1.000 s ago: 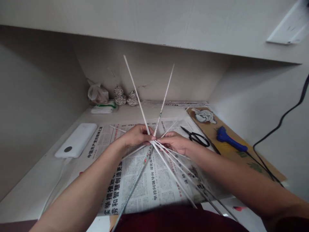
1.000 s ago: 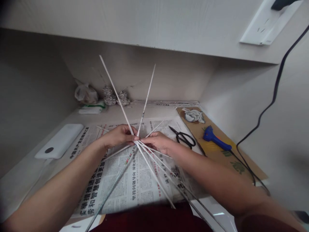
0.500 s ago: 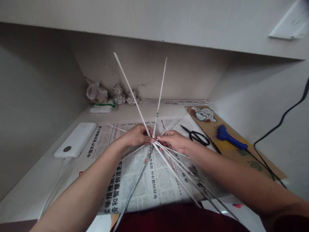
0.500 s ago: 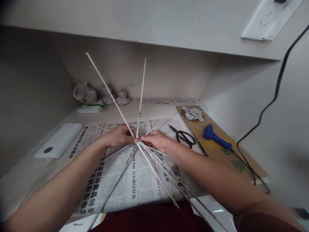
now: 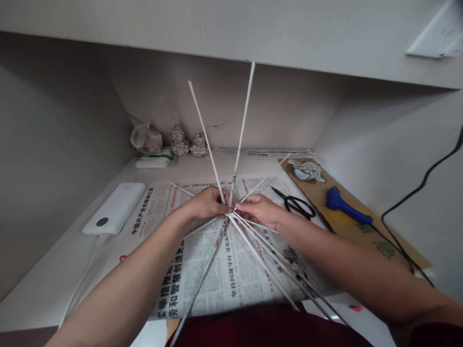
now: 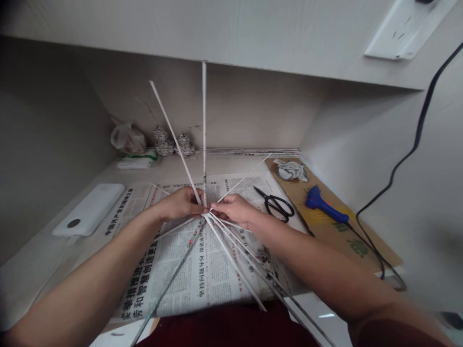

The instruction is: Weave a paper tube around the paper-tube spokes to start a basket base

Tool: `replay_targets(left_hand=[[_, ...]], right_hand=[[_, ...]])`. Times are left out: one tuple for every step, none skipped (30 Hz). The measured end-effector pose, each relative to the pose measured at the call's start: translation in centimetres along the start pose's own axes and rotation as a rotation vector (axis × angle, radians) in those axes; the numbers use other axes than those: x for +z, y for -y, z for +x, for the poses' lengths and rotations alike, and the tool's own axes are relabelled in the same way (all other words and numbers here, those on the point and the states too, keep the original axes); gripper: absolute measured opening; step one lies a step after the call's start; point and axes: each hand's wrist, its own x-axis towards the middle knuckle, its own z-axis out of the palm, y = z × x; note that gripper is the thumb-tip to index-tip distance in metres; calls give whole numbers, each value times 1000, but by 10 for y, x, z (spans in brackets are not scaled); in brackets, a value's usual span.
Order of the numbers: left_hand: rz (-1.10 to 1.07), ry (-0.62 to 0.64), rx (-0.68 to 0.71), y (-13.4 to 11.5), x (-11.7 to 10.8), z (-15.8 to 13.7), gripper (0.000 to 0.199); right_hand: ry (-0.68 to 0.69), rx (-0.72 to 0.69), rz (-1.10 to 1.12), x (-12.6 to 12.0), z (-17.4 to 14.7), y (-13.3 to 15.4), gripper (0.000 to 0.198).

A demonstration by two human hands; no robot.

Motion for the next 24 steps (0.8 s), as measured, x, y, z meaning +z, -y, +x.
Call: replay_targets(left_hand=[[-19, -6, -6, 1, 0, 1, 16], [-37, -12, -10, 1, 0, 1, 17], [-57, -20, -13, 2, 0, 2, 18], [-76, -27, -18, 3, 0, 2, 20], [-92, -35, -27, 3, 0, 3, 22], [-103, -42, -40, 4, 0, 3, 24], [-109, -46, -58, 4, 0, 3, 27], [-111, -43, -79, 4, 0, 3, 29], [-112, -30, -96, 4, 0, 3, 32], [-109, -10, -103, 5, 0, 3, 32], [-102, 15, -100, 5, 0, 3, 32], [-89, 42, -90, 5, 0, 3, 30], [-72, 64, -77, 6, 0, 3, 27], [-51, 81, -65, 6, 0, 3, 24], [-30, 90, -55, 6, 0, 3, 20], [-12, 93, -48, 6, 0, 3, 18], [3, 89, -46, 6, 0, 2, 16], [16, 81, -47, 5, 1, 2, 15], [27, 72, -51, 4, 1, 1, 15], [40, 64, -59, 3, 1, 1, 15], [54, 58, -65, 2, 1, 0, 16], [69, 50, -70, 2, 1, -1, 16], [84, 41, -69, 2, 1, -2, 16], [97, 35, -64, 2, 0, -2, 16]], right_hand=[[13, -5, -7, 0, 0, 0, 12], [32, -15, -20, -1, -1, 0, 10], [53, -32, -44, -2, -1, -1, 9], [70, -55, -82, -3, -1, -2, 10], [82, -78, -133, -5, -1, -3, 13], [84, -99, -190, -6, -1, -4, 18], [75, -116, -246, -7, -1, -6, 21], [60, -130, -297, -8, -1, -8, 23], [50, -141, -342, -9, 0, -9, 23], [40, -155, -377, -10, 0, -10, 22], [34, -172, -406, -10, 0, -11, 20], [28, -189, -431, -10, 0, -11, 18], [23, -200, -453, -9, 0, -12, 16], [17, -208, -474, -9, 0, -12, 14], [7, -219, -501, -8, 0, -13, 12], [-5, -239, -539, -8, -1, -14, 10], [-18, -270, -588, -8, -1, -15, 9], [-33, -310, -645, -8, -3, -16, 7], [-49, -356, -704, -8, -4, -16, 6], [-65, -401, -761, -8, -7, -16, 7], [-79, -442, -811, -8, -10, -16, 10], [-95, -477, -853, -8, -14, -15, 14], [-111, -505, -891, -8, -19, -13, 16], [-125, -526, -926, -8, -23, -11, 18]])
